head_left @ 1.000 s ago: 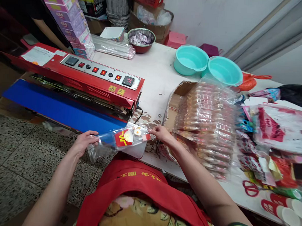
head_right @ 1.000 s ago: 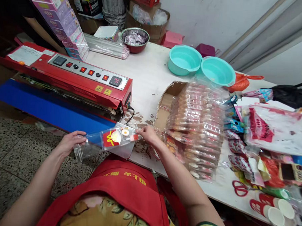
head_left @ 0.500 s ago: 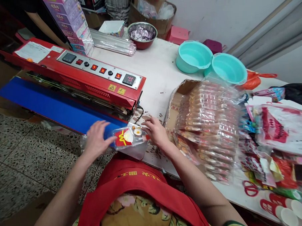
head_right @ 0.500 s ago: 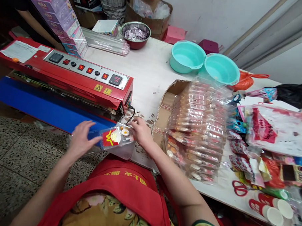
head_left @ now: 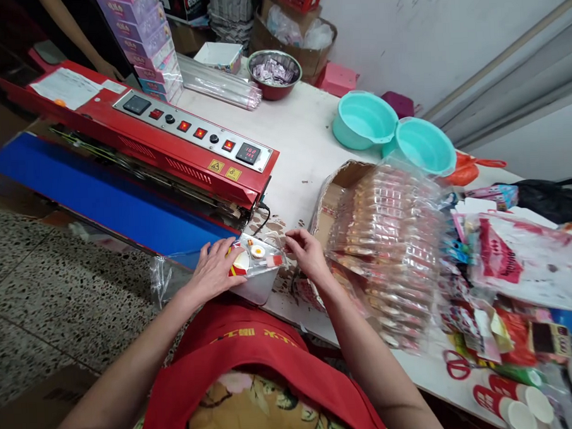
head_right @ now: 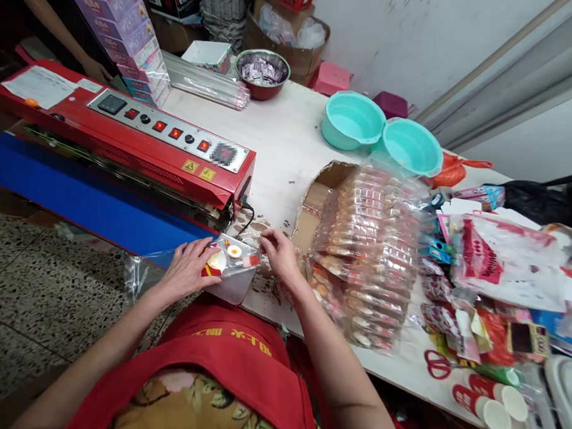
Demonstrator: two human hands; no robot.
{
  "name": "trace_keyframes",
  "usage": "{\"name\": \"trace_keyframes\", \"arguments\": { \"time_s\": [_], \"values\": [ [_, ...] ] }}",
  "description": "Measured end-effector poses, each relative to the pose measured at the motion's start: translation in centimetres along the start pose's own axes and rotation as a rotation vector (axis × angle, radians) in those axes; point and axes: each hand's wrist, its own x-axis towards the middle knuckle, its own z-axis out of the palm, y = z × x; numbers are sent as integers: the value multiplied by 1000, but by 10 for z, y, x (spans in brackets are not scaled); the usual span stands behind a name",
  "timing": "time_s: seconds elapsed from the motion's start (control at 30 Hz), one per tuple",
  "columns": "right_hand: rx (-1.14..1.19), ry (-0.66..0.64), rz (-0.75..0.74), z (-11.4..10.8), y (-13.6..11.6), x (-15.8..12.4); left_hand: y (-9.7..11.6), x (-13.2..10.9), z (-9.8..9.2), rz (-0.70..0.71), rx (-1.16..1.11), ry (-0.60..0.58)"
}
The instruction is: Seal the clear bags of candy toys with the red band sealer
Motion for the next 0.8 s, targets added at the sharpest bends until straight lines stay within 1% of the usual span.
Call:
{"name": "trace_keyframes", "arguments": {
  "time_s": [0.1, 0.2, 0.3, 0.4, 0.5, 0.53, 0.6, 0.67, 0.7, 0.73, 0.8],
  "values": [
    [62, 96, 31, 6, 10, -11, 1, 0, 1, -2, 10, 2],
    [7, 173, -18, 18, 16, -15, 2, 0, 2, -7, 27, -3],
    [-43, 255, -64, 29, 25, -13, 2, -1, 2, -7, 38, -7],
    [-47, 313, -24, 37, 36, -11, 1, 0, 3, -2, 50, -7],
    [-78, 342, 2, 39, 43, -14, 0, 0, 4, 3, 41, 4],
    [-109, 352, -28, 39, 42, -16, 0, 0, 4, 4, 32, 8],
    [-240, 374, -158, 37, 37, -21, 0, 0, 4, 6, 17, 14],
    [-448, 347, -324, 36, 28, -25, 0, 0, 3, 7, 13, 17],
    [-559, 298, -390, 36, 22, -25, 0, 0, 3, 8, 16, 15],
    [-659, 233, -435, 36, 17, -25, 0, 0, 2, 9, 21, 12],
    [-792, 115, -464, 39, 9, -23, 1, 0, 2, 11, 33, 5]
  ]
}}
